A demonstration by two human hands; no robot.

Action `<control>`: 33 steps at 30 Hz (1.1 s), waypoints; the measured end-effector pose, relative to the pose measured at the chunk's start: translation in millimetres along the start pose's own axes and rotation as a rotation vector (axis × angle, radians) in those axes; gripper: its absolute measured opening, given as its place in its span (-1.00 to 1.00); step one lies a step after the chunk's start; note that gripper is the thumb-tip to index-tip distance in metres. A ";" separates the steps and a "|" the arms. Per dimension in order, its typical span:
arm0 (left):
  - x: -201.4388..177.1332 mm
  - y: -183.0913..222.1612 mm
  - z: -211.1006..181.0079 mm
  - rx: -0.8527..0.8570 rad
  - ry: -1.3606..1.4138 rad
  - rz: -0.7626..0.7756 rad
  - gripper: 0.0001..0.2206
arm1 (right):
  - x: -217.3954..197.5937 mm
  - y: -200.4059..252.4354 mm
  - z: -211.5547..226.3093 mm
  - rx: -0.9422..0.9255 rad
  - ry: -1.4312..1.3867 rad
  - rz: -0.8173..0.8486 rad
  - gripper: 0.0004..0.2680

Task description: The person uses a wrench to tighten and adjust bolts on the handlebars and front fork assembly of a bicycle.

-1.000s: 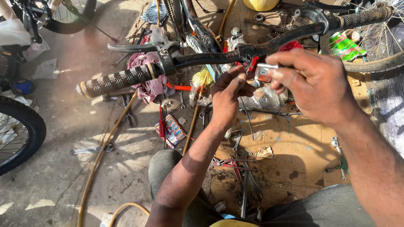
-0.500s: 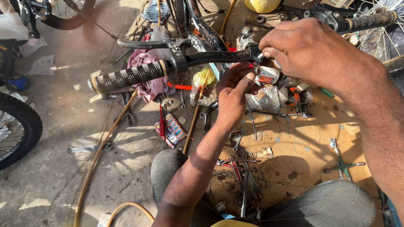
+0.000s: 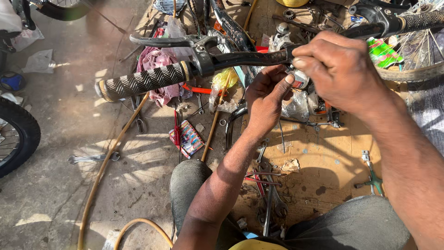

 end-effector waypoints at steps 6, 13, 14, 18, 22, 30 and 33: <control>-4.3 -4.1 -0.9 -0.008 -0.058 0.016 -0.74 | -2.7 11.3 -6.9 0.077 -0.118 -0.016 -0.91; -1.0 -10.0 14.0 -0.079 0.109 0.123 -0.82 | 6.4 25.0 5.0 0.002 0.009 -0.103 -0.78; 0.2 -9.7 16.2 -0.060 0.180 0.124 -0.83 | 10.1 26.1 3.5 0.055 -0.034 -0.108 -0.77; -0.2 -10.0 18.5 -0.098 0.329 0.121 -0.85 | 17.4 47.0 -2.2 0.119 0.000 -0.157 -0.72; -13.6 3.3 9.5 -0.190 -0.045 0.160 -0.82 | 76.6 146.5 -69.2 0.282 -0.175 -0.398 -0.78; -14.1 80.0 -17.8 -0.631 -0.732 0.340 -0.81 | 416.6 424.5 -148.2 1.146 -0.180 0.093 -0.90; -0.8 86.2 -33.5 -0.163 -1.246 0.509 -0.81 | 468.3 453.2 -125.0 1.241 -0.535 0.041 -0.92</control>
Point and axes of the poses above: each hand's wrist, its own y-axis away from the middle knuckle, its own x-axis out of the palm, z = x × y, the point moved 6 cm from there along -y, towards the middle knuckle, and after that the axes turned 8 degrees about z, right-handed, at the moved point
